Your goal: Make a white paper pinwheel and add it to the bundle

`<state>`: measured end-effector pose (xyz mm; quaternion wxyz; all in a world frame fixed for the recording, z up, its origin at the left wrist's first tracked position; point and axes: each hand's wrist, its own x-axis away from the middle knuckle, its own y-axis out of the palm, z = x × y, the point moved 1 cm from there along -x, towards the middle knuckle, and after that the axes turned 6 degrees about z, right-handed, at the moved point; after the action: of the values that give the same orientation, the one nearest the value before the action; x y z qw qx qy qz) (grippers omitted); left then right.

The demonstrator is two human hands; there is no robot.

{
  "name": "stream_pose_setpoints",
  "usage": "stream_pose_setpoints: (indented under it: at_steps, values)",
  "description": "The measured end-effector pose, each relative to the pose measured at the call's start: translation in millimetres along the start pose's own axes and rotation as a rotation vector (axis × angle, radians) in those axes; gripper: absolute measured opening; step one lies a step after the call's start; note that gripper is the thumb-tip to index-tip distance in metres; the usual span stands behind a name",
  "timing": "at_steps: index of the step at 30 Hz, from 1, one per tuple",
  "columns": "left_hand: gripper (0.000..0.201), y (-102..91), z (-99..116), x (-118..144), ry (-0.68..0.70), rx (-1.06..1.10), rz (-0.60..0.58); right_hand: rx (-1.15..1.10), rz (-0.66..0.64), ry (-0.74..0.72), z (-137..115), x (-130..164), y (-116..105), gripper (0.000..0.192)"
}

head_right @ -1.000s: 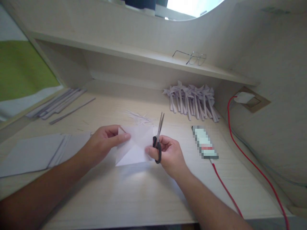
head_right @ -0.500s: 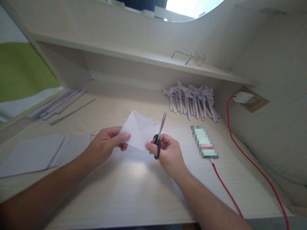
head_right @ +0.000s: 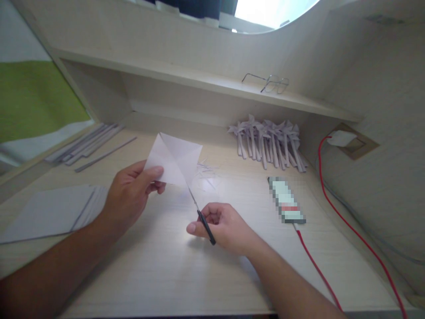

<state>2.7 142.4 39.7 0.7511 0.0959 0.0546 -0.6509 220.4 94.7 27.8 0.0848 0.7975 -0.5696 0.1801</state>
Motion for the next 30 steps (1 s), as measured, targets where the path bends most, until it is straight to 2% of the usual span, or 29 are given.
stream_pose_setpoints:
  at_steps: [9, 30]
  values:
    - [0.03, 1.0, 1.8, 0.7, -0.014, -0.039, -0.068, -0.017, 0.024, -0.021, 4.5, -1.7, -0.9, 0.045]
    - [0.029, 0.5, 1.0, 0.6, -0.009, -0.044, -0.072, 0.016, 0.079, -0.03, 0.6, -1.4, -0.3, 0.047]
